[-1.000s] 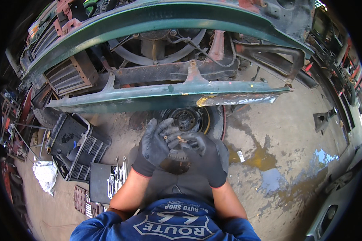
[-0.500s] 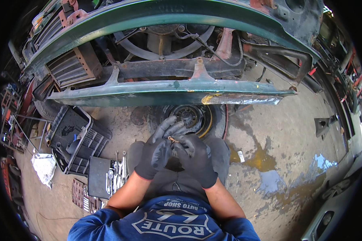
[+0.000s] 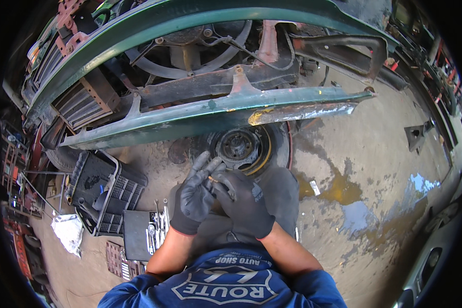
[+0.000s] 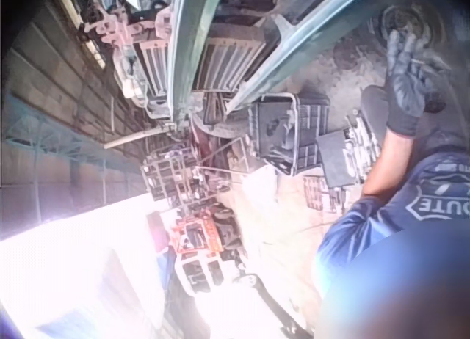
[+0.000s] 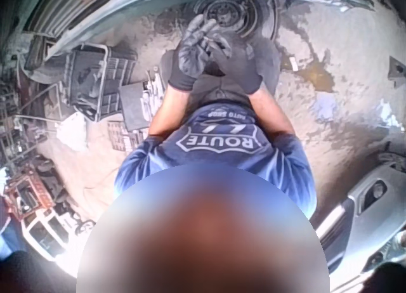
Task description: The person uses a wrench to loosen and remove bolts from the front bumper of a green car, then detaches the bumper and sets it aside. The person then reaches into the engine bay to disconnect hoses and wires, and removes the air intake assembly.
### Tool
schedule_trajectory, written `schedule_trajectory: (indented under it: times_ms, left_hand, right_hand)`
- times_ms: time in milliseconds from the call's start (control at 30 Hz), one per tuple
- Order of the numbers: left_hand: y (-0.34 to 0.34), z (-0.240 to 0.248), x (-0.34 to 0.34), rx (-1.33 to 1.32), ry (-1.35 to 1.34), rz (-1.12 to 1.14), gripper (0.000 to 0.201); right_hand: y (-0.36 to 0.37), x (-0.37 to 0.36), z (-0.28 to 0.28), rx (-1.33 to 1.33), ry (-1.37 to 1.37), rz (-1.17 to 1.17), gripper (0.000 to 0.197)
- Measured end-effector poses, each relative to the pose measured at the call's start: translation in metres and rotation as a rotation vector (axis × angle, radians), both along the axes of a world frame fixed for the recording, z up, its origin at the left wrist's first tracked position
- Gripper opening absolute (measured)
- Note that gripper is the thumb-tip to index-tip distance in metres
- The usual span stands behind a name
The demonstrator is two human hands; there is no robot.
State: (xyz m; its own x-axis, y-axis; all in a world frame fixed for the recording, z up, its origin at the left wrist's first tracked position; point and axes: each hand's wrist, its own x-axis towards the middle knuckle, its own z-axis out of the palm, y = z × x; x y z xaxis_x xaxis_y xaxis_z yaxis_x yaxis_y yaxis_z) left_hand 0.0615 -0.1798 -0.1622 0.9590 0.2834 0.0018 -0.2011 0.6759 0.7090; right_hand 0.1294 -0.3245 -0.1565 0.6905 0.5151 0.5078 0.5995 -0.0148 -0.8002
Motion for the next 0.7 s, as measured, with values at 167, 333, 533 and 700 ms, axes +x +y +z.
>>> schedule_trajectory:
  times_ms: [167, 333, 533, 700]
  left_hand:
    - [-0.004, -0.004, 0.0, -0.021, 0.008, 0.033, 0.057]
    - [-0.003, -0.016, 0.001, -0.138, 0.1, 0.048, 0.057]
    - [-0.005, -0.028, -0.003, -0.163, 0.11, 0.044, 0.063]
    - [-0.007, -0.031, -0.006, -0.049, 0.062, 0.012, 0.066]
  right_hand:
    - [0.001, -0.002, -0.004, 0.005, 0.008, -0.003, 0.026]
    - [0.002, -0.001, -0.011, -0.03, 0.025, 0.01, 0.026]
    - [0.001, -0.001, -0.021, -0.03, 0.105, 0.038, 0.026]
    - [-0.006, 0.0, -0.018, -0.071, 0.062, 0.043, 0.026]
